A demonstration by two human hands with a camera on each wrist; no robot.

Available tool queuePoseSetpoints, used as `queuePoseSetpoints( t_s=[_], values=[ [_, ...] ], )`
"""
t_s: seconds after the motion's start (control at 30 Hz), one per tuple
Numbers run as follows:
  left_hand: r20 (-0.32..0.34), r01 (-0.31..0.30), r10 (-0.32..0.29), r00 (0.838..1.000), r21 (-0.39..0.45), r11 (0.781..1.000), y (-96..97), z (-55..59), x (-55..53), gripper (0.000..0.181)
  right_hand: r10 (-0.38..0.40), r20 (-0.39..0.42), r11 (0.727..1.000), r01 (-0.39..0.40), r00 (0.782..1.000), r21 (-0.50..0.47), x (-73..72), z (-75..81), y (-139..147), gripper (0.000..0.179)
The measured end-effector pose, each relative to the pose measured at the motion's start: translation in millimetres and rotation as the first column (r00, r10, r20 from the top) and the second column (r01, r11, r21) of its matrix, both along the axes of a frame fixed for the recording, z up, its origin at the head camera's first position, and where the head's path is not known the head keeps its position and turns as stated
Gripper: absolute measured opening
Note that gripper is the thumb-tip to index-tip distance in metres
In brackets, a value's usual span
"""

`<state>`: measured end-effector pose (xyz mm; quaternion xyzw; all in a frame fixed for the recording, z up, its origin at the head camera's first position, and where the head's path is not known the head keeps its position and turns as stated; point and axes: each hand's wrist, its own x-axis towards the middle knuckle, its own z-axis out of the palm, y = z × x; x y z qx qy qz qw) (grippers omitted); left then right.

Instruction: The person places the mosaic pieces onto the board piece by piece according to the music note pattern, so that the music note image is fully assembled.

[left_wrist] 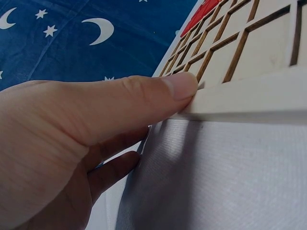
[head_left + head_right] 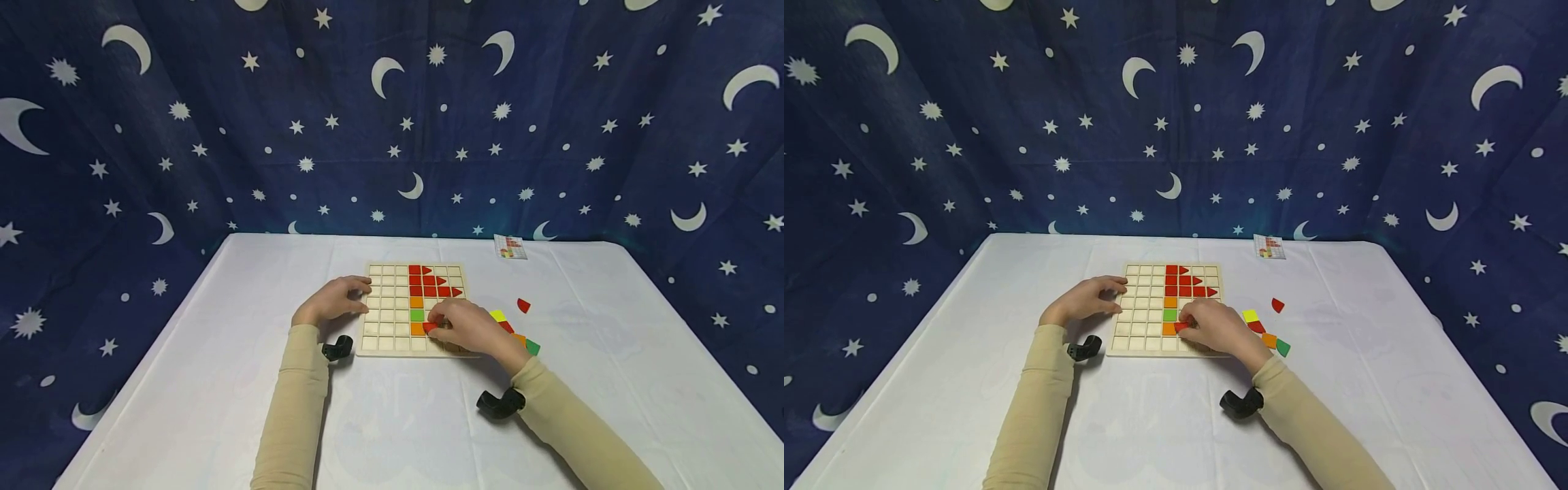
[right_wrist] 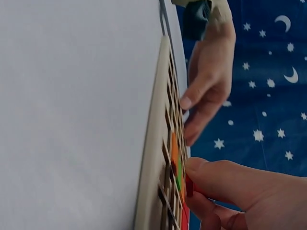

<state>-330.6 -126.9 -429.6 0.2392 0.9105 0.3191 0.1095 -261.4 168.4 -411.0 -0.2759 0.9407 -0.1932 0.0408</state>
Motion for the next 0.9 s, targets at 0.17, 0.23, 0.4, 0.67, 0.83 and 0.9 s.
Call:
queuePoseSetpoints(
  t_s=[0.17,0.23,0.4,0.67,0.83,0.9],
  values=[
    [0.001,0.002,-0.002,1.0,-0.002,1.0,-0.7,0.5,0.1,0.045,0.026,-0.01,1.0,-0.025,1.0,0.016,3.5,-5.0,-9,0.02],
    [0.001,0.003,-0.003,1.0,-0.001,1.0,-1.1,0.3,0.2,0.045,0.041,-0.014,0.999,-0.041,0.999,0.028,4.8,-6.8,-12,0.018],
    [-0.003,0.01,-0.01,1.0,0.003,1.0,-1.4,0.0,0.2,0.046,0.062,-0.026,0.997,-0.061,0.998,0.045,8.7,-6.6,-18,0.017],
    [-0.001,0.002,-0.002,1.0,-0.004,1.0,-0.7,1.7,0.9,0.046,0.088,-0.031,0.994,-0.085,0.996,0.07,12.8,-4.0,-21,0.016],
    [0.011,0.0,0.0,1.0,0.002,1.0,-0.8,1.4,1.5,0.046,0.085,-0.048,0.994,-0.082,0.995,0.076,14.0,-4.9,-22,0.014],
    [0.015,0.001,-0.001,1.0,0.008,1.0,-0.6,0.9,1.5,0.046,0.083,-0.049,0.994,-0.079,0.995,0.078,14.3,-5.0,-22,0.014]
  ],
)
